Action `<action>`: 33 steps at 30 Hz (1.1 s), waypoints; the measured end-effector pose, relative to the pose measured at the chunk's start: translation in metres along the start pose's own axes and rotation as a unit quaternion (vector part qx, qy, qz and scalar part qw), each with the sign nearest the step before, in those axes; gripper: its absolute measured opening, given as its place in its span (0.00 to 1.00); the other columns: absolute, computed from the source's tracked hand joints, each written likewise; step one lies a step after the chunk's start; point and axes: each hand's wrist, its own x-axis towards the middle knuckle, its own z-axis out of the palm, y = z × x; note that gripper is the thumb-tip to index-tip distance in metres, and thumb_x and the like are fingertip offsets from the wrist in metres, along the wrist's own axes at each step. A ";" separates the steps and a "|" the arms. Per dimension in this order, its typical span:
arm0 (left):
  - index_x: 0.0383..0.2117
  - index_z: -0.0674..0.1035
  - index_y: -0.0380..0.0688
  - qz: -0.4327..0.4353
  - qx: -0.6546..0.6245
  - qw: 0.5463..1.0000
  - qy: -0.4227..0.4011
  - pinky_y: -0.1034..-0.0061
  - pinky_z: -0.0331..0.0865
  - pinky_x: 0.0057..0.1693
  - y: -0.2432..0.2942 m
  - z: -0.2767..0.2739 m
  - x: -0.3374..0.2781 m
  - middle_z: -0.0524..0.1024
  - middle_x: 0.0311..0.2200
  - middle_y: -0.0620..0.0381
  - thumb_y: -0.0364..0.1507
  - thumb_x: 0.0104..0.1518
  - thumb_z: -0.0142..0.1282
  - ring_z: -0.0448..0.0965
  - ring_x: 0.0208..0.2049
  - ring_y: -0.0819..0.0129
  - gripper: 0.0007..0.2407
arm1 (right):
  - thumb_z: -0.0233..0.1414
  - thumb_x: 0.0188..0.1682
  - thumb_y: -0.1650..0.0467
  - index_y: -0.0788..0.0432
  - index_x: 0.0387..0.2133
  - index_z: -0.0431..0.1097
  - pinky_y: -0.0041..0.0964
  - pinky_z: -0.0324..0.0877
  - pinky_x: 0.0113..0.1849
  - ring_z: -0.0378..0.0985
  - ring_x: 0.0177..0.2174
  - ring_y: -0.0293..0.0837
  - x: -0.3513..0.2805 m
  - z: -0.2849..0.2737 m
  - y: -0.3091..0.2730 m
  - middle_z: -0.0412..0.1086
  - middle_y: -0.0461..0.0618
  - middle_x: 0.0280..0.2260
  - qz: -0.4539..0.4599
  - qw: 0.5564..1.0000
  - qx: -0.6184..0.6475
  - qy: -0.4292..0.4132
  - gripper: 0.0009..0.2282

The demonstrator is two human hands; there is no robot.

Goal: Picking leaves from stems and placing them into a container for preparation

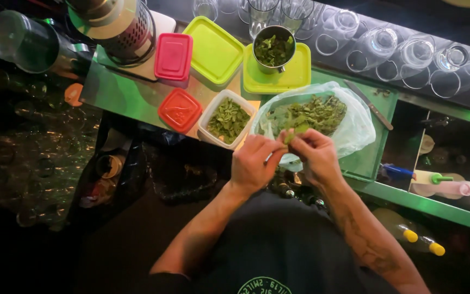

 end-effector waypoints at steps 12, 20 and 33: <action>0.34 0.79 0.50 -0.096 0.199 0.975 -0.005 0.73 0.70 0.36 -0.075 -0.030 -0.003 0.74 0.26 0.57 0.30 0.50 0.56 0.76 0.29 0.64 0.06 | 0.58 0.38 0.77 0.67 0.28 0.71 0.29 0.72 0.34 0.77 0.26 0.39 0.006 -0.003 -0.016 0.72 0.56 0.23 -0.002 0.988 -0.155 0.015 0.06; 0.43 0.76 0.49 -0.369 -0.302 0.866 -0.151 0.74 0.71 0.42 -0.025 0.005 -0.001 0.76 0.34 0.50 0.38 0.51 0.55 0.76 0.37 0.64 0.15 | 0.63 0.35 0.72 0.48 0.23 0.76 0.27 0.69 0.32 0.74 0.23 0.36 0.006 0.000 -0.011 0.72 0.40 0.17 -0.232 0.884 -0.401 -0.067 0.05; 0.24 0.81 0.54 -0.377 -0.076 0.921 -0.065 0.77 0.70 0.34 -0.046 0.012 -0.017 0.76 0.21 0.59 0.34 0.46 0.60 0.77 0.25 0.68 0.03 | 0.60 0.36 0.73 0.53 0.24 0.76 0.31 0.68 0.32 0.74 0.23 0.35 0.000 -0.008 -0.002 0.71 0.45 0.15 -0.127 0.920 -0.366 -0.057 0.03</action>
